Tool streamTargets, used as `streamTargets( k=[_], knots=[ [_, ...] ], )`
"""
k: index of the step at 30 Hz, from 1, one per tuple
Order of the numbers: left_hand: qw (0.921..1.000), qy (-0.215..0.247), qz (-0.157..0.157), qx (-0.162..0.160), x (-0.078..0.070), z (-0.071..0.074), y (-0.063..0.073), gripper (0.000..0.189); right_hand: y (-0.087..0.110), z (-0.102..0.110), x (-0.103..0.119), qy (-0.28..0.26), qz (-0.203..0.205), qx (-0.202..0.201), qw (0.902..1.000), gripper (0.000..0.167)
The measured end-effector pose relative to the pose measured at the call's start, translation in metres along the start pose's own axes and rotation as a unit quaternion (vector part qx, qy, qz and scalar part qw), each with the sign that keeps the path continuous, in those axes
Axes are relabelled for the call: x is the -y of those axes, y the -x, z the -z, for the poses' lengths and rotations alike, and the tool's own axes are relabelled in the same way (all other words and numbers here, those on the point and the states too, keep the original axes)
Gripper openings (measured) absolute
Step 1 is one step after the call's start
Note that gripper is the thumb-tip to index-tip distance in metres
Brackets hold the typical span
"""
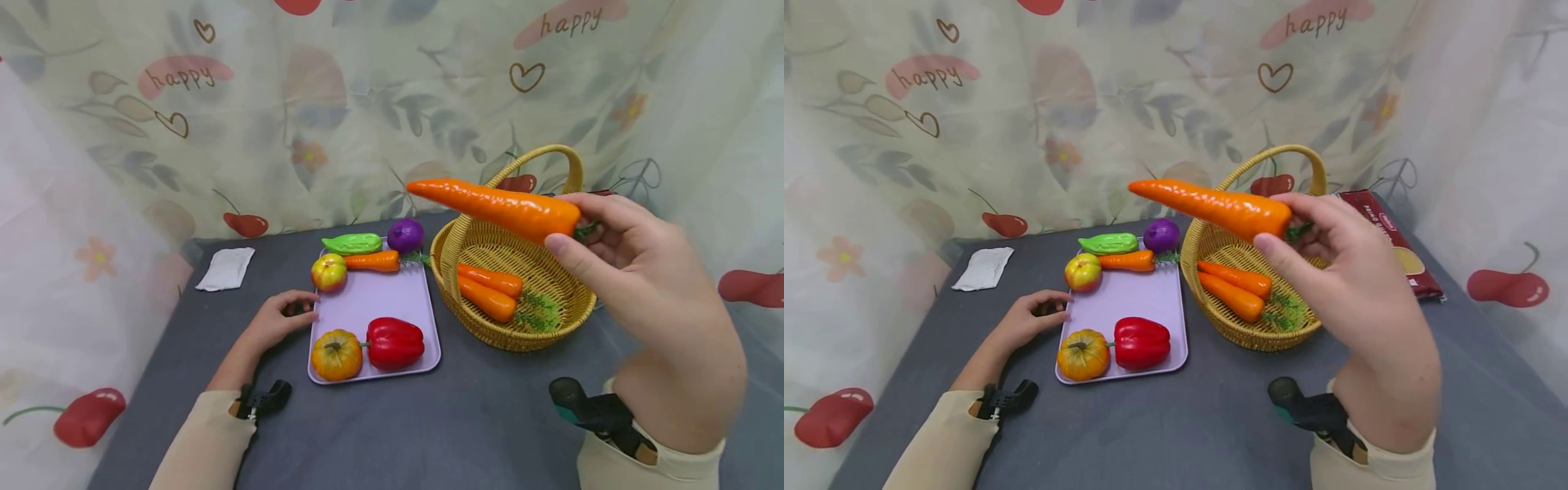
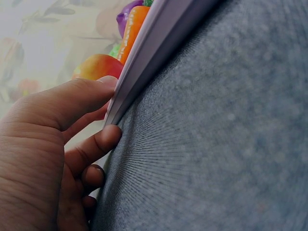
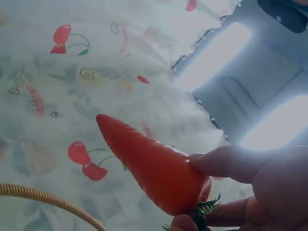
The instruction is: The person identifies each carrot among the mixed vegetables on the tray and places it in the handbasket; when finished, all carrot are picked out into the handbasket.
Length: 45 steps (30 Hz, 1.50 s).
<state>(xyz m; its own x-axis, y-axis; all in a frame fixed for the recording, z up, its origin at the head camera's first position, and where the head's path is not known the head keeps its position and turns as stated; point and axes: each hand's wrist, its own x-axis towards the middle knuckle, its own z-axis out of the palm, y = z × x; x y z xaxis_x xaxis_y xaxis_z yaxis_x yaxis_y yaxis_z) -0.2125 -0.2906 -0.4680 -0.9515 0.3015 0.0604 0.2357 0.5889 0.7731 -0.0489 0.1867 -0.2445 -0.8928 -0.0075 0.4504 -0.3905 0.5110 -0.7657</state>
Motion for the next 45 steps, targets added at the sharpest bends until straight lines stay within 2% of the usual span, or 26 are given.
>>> streamTargets(
  k=[5,10,14,17,19,22,26,31,34,36,41,45],
  knots=[
    [1.0000,-0.008,0.000,0.002,0.001,0.000,-0.002,0.034,-0.001,0.025,-0.023,-0.009,-0.046,-0.017,0.9988,0.041],
    [1.0000,-0.008,0.000,0.002,0.001,0.000,-0.003,0.034,-0.004,0.044,-0.045,-0.004,-0.090,-0.055,0.9945,0.039],
    [1.0000,-0.008,-0.002,0.002,0.000,0.001,-0.002,0.035,-0.008,0.056,-0.069,-0.092,-0.086,-0.092,0.9877,0.033],
    [1.0000,-0.009,-0.003,0.003,0.000,0.001,-0.002,0.034,-0.009,0.066,-0.088,-0.110,-0.084,-0.105,0.9848,0.035],
    [0.9999,-0.011,-0.005,0.003,-0.001,0.002,-0.002,0.035,-0.011,0.071,-0.100,-0.081,-0.099,-0.101,0.9867,0.034],
    [0.9999,-0.011,-0.003,0.003,-0.001,0.002,-0.001,0.034,-0.018,0.074,-0.117,-0.028,-0.149,-0.061,0.9865,0.033],
    [0.9999,-0.011,0.001,0.004,-0.001,0.003,0.000,0.035,-0.035,0.070,-0.134,0.035,-0.222,0.030,0.9740,0.069],
    [0.9999,-0.010,0.002,0.003,0.001,0.003,0.002,0.036,-0.059,0.050,-0.150,0.080,-0.243,0.147,0.9556,0.082],
    [1.0000,-0.009,0.002,0.003,0.001,0.003,0.002,0.035,-0.070,0.031,-0.158,0.094,-0.239,0.195,0.9465,0.082],
    [0.9999,-0.011,0.002,0.003,0.001,0.002,0.002,0.036,-0.075,0.015,-0.162,0.099,-0.245,0.213,0.9406,0.081],
    [0.9999,-0.014,0.003,0.005,0.001,0.002,0.002,0.037,-0.085,-0.020,-0.168,0.105,-0.263,0.244,0.9276,0.060],
    [0.9999,-0.014,0.006,0.004,-0.001,0.001,0.000,0.037,-0.088,-0.037,-0.169,0.133,-0.271,0.270,0.9144,0.047]
  ],
)
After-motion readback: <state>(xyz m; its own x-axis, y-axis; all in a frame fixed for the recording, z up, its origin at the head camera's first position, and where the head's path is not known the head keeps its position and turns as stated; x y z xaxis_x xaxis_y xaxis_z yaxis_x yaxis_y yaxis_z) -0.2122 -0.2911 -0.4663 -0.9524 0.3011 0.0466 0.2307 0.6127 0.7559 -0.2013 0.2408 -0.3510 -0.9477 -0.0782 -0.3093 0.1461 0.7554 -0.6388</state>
